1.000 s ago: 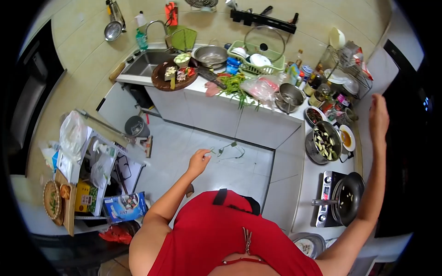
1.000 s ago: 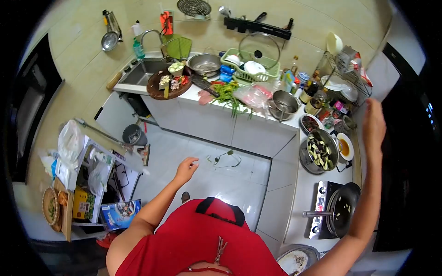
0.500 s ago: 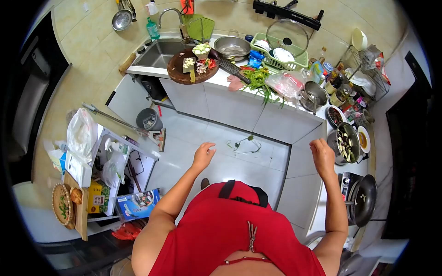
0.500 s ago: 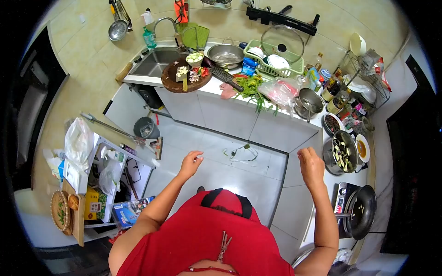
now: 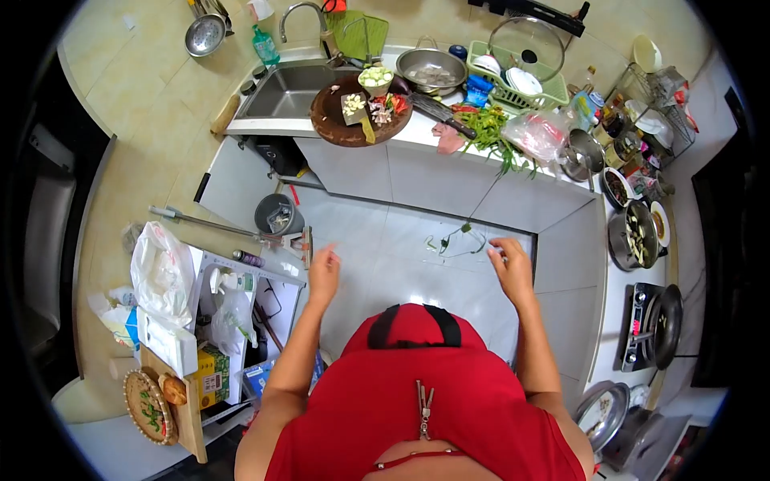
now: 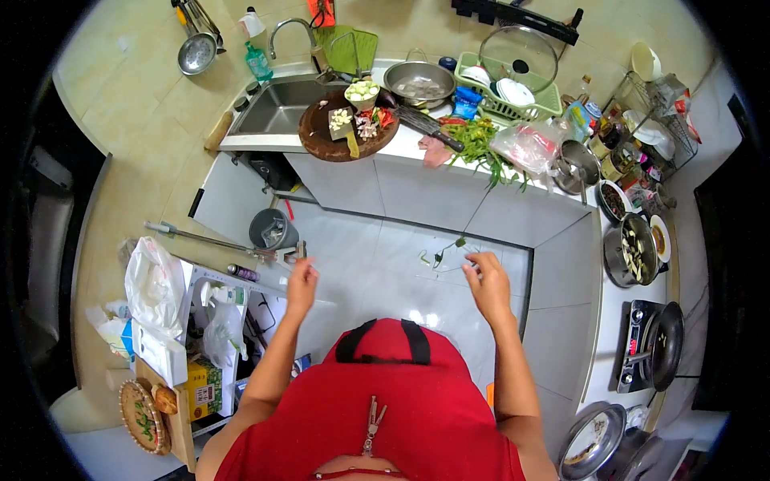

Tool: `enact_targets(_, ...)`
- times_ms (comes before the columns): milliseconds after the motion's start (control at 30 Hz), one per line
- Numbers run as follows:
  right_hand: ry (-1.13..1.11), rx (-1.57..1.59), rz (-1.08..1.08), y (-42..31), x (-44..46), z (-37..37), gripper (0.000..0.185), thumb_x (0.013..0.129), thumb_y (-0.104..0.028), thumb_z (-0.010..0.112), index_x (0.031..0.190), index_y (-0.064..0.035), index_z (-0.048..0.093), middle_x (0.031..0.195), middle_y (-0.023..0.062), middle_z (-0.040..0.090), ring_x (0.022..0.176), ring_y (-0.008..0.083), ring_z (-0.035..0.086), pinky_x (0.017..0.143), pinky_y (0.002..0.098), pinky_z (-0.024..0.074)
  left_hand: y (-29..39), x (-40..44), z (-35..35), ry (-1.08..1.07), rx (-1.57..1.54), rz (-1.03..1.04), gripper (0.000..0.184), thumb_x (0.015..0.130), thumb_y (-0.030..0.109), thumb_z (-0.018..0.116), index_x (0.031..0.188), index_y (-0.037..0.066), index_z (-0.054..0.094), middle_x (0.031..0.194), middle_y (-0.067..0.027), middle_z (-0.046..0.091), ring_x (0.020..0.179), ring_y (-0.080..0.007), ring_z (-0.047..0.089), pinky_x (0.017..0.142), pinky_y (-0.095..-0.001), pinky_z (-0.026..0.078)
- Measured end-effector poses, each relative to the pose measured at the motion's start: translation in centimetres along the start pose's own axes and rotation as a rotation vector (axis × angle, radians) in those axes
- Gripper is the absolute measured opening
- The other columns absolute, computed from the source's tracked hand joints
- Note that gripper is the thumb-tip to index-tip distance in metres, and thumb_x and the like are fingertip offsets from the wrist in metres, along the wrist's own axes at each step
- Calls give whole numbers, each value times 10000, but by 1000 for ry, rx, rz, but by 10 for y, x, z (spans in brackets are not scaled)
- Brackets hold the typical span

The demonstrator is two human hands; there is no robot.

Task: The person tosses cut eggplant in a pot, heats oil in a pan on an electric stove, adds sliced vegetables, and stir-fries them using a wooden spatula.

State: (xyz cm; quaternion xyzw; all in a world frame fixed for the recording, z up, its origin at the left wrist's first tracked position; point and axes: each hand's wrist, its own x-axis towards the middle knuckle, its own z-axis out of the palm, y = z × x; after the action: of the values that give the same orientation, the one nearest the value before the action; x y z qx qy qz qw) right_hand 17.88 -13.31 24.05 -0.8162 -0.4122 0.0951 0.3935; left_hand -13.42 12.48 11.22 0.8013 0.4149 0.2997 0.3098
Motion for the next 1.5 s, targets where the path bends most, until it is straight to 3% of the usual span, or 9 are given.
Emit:
enact_targets(100,-52,65,-49,-45,20,26,252,821,-160,642,1034,-33,598,1136,115,551,777,240,608,673,355,507,18,37,-63,222,10,45,386,839,-16,549,1218,55,543,787,-21,533,699,-111,499,674,-232,436)
enact_targets(200,-111,41,-152,-62,40,47,274,824,-167,641,1062,-48,577,1197,115,512,778,243,611,677,352,515,38,59,-112,313,-198,-131,400,853,-1,549,1248,59,526,770,3,505,695,-87,475,665,-215,422)
enact_targets(467,-232,76,-180,-55,81,93,301,823,-184,642,1078,-43,568,1205,131,500,790,246,610,717,358,497,-38,43,-88,101,-355,-342,369,852,14,562,1220,20,534,754,8,524,661,-76,471,610,-221,417)
enact_targets(700,-301,188,-129,-24,162,143,370,832,-171,632,1155,-13,544,1083,147,565,742,206,603,687,308,491,-71,41,-61,204,-260,-341,264,857,56,582,1114,0,597,703,9,530,621,-66,472,594,-199,416)
enact_targets(900,-447,660,166,-9,283,205,469,862,-201,601,1270,-30,445,968,102,591,683,144,574,588,273,490,-77,89,-67,189,-371,-606,212,896,115,567,1073,7,611,698,9,538,631,-59,499,600,-195,415)
enact_targets(1133,-414,899,495,-12,456,268,444,907,-214,509,1309,-69,390,790,67,586,598,122,563,481,266,503,-78,160,-44,181,-482,-654,219,924,139,539,1086,6,603,734,-6,575,668,-70,537,627,-213,435)
enact_targets(1333,-214,726,580,-13,548,317,412,911,-224,456,1286,-68,385,752,63,563,570,149,553,474,290,511,-84,201,-21,165,-495,-644,247,926,171,551,1107,7,592,740,-24,598,669,-83,535,636,-207,424)
enact_targets(1467,-236,651,609,-9,579,332,348,870,-154,406,1186,-13,441,678,108,588,478,171,546,429,301,495,-89,210,-21,143,-465,-637,244,925,163,550,1109,7,591,744,-20,599,672,-80,534,635,-207,424)
enact_targets(1500,-160,632,603,-9,583,337,268,839,-110,403,1036,37,510,630,129,596,439,184,549,400,301,482,-88,210,-23,144,-456,-639,244,925,161,551,1109,6,590,744,-19,599,671,-79,533,633,-207,423)
